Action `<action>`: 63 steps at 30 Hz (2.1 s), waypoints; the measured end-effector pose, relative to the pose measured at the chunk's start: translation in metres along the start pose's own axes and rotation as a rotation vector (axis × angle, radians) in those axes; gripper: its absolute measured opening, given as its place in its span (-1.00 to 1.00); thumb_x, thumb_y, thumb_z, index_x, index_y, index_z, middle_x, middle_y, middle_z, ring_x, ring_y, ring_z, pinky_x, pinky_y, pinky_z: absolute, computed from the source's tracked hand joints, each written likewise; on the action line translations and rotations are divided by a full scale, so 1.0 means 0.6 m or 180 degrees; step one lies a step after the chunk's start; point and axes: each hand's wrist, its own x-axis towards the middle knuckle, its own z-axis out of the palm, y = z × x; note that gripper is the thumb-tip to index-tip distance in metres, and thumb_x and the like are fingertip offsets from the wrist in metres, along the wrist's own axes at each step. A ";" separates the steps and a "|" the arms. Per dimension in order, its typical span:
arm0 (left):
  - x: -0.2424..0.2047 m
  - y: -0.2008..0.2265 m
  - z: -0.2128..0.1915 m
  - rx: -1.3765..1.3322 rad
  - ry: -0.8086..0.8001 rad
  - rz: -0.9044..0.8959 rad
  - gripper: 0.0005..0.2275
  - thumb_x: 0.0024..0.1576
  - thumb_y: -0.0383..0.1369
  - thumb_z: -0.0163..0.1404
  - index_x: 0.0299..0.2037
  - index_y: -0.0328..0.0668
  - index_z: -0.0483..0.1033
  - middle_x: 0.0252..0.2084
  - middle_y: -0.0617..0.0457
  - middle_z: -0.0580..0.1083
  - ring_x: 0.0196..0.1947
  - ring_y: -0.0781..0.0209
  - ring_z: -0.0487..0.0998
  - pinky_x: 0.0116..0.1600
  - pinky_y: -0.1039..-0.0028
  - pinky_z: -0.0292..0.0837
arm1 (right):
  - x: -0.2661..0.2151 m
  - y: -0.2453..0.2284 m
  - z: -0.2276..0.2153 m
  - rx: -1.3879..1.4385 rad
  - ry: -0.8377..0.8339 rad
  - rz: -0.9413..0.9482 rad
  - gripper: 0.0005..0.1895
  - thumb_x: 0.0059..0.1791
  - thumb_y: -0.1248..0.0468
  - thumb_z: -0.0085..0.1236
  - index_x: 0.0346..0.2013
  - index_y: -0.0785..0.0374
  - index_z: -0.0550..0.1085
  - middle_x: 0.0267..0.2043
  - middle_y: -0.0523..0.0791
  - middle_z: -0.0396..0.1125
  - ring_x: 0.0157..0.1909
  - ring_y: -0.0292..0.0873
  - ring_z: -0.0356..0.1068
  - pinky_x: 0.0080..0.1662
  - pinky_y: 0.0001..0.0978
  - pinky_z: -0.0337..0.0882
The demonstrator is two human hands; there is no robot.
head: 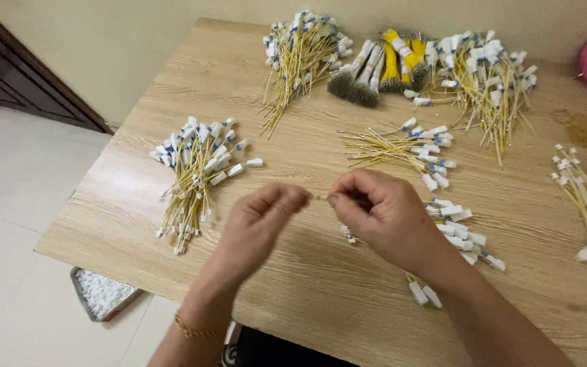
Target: Assemble small white plastic connectors onto the ends of thin yellow and white wires.
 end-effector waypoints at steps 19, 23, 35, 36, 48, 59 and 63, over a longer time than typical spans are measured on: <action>0.096 -0.149 -0.031 0.3900 0.0325 0.1160 -0.92 0.00 -0.15 0.22 -0.33 0.31 0.69 -0.32 0.20 0.44 -0.20 0.09 0.58 0.04 0.22 0.45 | 0.000 0.029 -0.007 0.0269 0.0197 0.0685 -0.92 -0.10 0.34 0.17 -0.44 0.29 0.57 -0.62 -0.11 0.31 -0.47 -0.23 0.25 -0.40 -0.37 0.31; 0.069 -0.086 -0.015 0.3084 0.0259 0.1224 -0.93 0.09 -0.26 0.17 -0.25 0.15 0.67 -0.28 0.10 0.51 -0.13 -0.02 0.60 0.04 0.16 0.46 | 0.003 0.035 -0.008 0.0227 0.0138 0.0770 -0.92 -0.12 0.34 0.17 -0.45 0.30 0.57 -0.63 -0.07 0.31 -0.48 -0.21 0.26 -0.40 -0.34 0.31; 0.015 -0.048 0.061 -0.1819 0.0192 -0.0328 -0.87 0.09 -0.63 0.14 -0.17 -0.46 0.63 -0.29 -0.14 0.59 -0.24 0.14 0.58 -0.02 0.40 0.57 | -0.001 0.008 -0.022 0.0120 -0.0056 0.1078 -0.92 -0.10 0.34 0.17 -0.44 0.27 0.58 -0.64 -0.20 0.32 -0.60 -0.32 0.17 -0.51 -0.48 0.16; 0.015 -0.052 0.062 -0.1967 0.0193 -0.0437 -0.86 0.10 -0.63 0.13 -0.15 -0.46 0.63 -0.28 -0.16 0.59 -0.23 0.11 0.59 0.00 0.38 0.58 | -0.003 0.011 -0.023 0.0028 -0.0075 0.1012 -0.93 -0.10 0.32 0.18 -0.45 0.26 0.57 -0.64 -0.21 0.31 -0.59 -0.32 0.18 -0.50 -0.47 0.18; 0.013 -0.074 0.057 -0.2416 -0.0107 -0.0364 -0.84 0.16 -0.63 0.06 -0.07 -0.49 0.58 -0.25 -0.18 0.57 -0.24 0.11 0.57 -0.03 0.40 0.54 | -0.004 -0.019 -0.025 -0.0203 -0.0024 0.1054 -0.90 -0.14 0.30 0.21 -0.50 0.27 0.58 -0.65 -0.19 0.40 -0.61 -0.32 0.23 -0.51 -0.47 0.22; 0.010 -0.068 0.061 -0.2116 0.0020 -0.0261 -0.87 0.13 -0.66 0.09 -0.14 -0.47 0.61 -0.24 -0.17 0.59 -0.20 0.12 0.59 0.00 0.41 0.56 | -0.007 -0.036 -0.025 -0.0274 0.0002 0.1161 -0.94 -0.14 0.31 0.25 -0.48 0.24 0.59 -0.61 -0.20 0.45 -0.58 -0.33 0.29 -0.48 -0.49 0.29; 0.005 -0.052 0.066 -0.1572 0.0075 -0.0096 -0.89 0.10 -0.67 0.12 -0.20 -0.45 0.64 -0.27 -0.14 0.62 -0.23 0.19 0.60 -0.04 0.47 0.57 | -0.009 -0.047 -0.022 -0.0344 0.0021 0.1074 -0.94 -0.16 0.31 0.25 -0.49 0.23 0.61 -0.64 -0.20 0.48 -0.64 -0.35 0.29 -0.54 -0.51 0.25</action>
